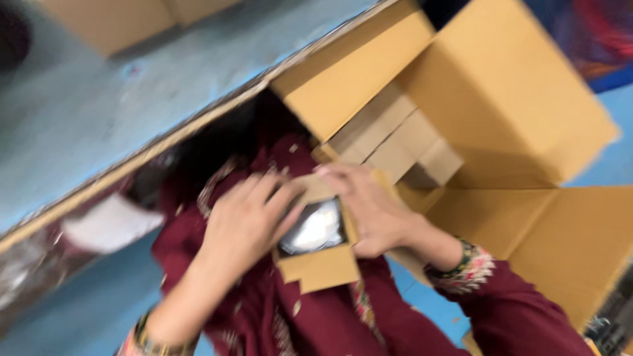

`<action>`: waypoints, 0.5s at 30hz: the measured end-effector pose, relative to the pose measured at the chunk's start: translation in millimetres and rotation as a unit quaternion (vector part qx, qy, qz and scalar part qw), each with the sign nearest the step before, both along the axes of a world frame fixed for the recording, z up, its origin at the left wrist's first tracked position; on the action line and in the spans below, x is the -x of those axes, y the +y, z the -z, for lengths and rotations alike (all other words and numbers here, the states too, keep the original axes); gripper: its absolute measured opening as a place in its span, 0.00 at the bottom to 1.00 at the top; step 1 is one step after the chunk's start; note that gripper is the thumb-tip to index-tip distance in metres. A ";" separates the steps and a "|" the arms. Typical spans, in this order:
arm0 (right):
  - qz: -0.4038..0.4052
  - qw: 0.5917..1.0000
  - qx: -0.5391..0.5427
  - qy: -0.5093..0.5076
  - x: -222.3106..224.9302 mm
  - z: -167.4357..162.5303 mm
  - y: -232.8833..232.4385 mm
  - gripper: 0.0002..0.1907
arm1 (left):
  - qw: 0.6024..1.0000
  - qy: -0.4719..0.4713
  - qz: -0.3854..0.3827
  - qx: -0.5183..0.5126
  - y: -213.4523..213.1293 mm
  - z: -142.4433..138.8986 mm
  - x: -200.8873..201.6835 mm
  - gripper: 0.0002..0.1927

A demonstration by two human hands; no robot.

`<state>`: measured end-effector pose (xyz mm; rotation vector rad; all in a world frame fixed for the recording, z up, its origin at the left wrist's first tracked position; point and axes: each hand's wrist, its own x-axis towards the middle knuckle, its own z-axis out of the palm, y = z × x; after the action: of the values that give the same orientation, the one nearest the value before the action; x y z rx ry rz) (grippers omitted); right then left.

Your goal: The person repeatedly takes small cardboard boxes from a larger carton, opens them, removes a plastic-wrapped metal object, places the object on a nearby table, and then closes the empty box. This cycle is repeated multiple times throughout the clip.

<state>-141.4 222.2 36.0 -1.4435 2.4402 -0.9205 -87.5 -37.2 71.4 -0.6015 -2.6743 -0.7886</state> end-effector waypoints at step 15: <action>-0.006 1.000 0.015 -0.010 10.1 2.3 -12.0 0.55 | 0.758 -0.413 0.084 -0.497 -21.9 113.3 86.1 0.11</action>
<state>-151.5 210.2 33.7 -1.4504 2.4103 -0.9673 -173.6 -59.0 -41.9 -0.1854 -2.1928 -2.7616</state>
